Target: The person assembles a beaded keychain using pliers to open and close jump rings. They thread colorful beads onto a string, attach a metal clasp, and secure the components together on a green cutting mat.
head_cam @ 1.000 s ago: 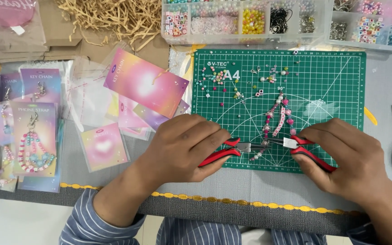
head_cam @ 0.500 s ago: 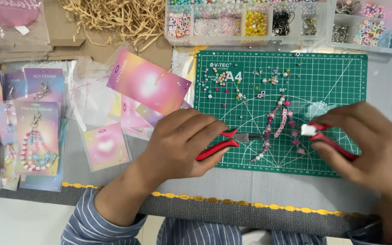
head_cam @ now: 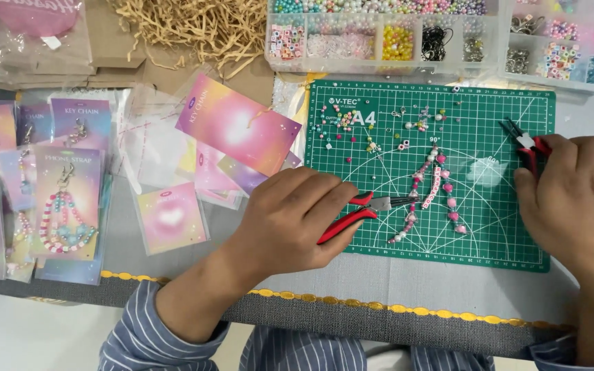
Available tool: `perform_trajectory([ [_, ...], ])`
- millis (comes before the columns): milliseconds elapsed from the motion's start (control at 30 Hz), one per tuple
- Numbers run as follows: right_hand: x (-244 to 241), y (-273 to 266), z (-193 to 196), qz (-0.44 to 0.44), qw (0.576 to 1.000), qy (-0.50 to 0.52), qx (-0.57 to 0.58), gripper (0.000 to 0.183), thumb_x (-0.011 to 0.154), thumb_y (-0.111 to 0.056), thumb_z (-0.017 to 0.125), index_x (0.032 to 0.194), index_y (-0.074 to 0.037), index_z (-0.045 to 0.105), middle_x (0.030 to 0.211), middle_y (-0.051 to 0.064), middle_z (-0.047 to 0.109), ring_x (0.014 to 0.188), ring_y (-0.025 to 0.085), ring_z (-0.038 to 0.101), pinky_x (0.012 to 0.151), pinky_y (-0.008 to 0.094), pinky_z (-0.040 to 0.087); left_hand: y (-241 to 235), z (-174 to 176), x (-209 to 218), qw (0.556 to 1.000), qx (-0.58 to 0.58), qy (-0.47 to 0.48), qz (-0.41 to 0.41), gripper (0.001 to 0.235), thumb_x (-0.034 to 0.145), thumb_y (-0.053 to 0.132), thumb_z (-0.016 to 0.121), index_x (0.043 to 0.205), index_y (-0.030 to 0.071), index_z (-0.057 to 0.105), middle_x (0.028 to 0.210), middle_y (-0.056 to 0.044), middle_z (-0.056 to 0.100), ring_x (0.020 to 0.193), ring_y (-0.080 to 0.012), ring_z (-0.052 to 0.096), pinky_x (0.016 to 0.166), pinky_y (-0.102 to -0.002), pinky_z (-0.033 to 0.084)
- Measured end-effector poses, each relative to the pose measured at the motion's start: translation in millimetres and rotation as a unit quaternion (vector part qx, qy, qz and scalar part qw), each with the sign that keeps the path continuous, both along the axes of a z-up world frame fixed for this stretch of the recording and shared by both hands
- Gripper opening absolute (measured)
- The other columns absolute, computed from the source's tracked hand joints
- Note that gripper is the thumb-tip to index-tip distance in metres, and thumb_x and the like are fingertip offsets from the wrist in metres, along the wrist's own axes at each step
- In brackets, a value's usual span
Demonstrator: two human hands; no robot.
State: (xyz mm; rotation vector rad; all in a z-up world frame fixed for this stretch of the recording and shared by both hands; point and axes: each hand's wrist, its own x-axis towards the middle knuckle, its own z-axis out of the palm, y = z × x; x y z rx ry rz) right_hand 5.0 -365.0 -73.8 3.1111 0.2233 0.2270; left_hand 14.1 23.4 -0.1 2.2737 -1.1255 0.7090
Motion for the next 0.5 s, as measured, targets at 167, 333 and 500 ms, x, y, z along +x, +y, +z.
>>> perform_trajectory([
  [167, -0.8, 10.5, 13.8, 0.057, 0.989, -0.090, -0.098, 0.051, 0.105, -0.025, 0.073, 0.141, 0.011, 0.063, 0.130, 0.026, 0.055, 0.119, 0.042, 0.057, 0.104, 0.048, 0.052, -0.5, -0.9, -2.0, 1.000, 0.012, -0.019, 0.003, 0.022, 0.099, 0.024, 0.072, 0.101, 0.002, 0.069, 0.094, -0.010, 0.068, 0.079, -0.0247, 0.064, 0.070, -0.034, 0.056],
  [333, -11.4, 66.3, 42.7, 0.145, 0.975, -0.136, 0.098, 0.027, 0.105, -0.005, 0.089, 0.126, 0.002, 0.073, 0.127, 0.022, 0.066, 0.125, 0.042, 0.062, 0.109, 0.054, 0.040, -5.0, -2.9, -6.2, 0.999, 0.022, -0.034, 0.008, 0.020, 0.102, 0.025, 0.071, 0.100, 0.005, 0.069, 0.093, -0.008, 0.065, 0.080, -0.0233, 0.061, 0.073, -0.032, 0.055],
  [500, -15.8, 133.3, 65.7, 0.309, 0.908, -0.228, 0.166, 0.006, 0.101, -0.020, 0.077, 0.107, -0.019, 0.079, 0.098, 0.002, 0.071, 0.082, 0.026, 0.057, 0.089, 0.045, 0.037, -6.9, -5.1, -9.2, 0.999, 0.031, -0.037, 0.016, 0.020, 0.100, 0.025, 0.071, 0.102, 0.005, 0.069, 0.094, -0.007, 0.065, 0.078, -0.0226, 0.060, 0.070, -0.033, 0.053],
])
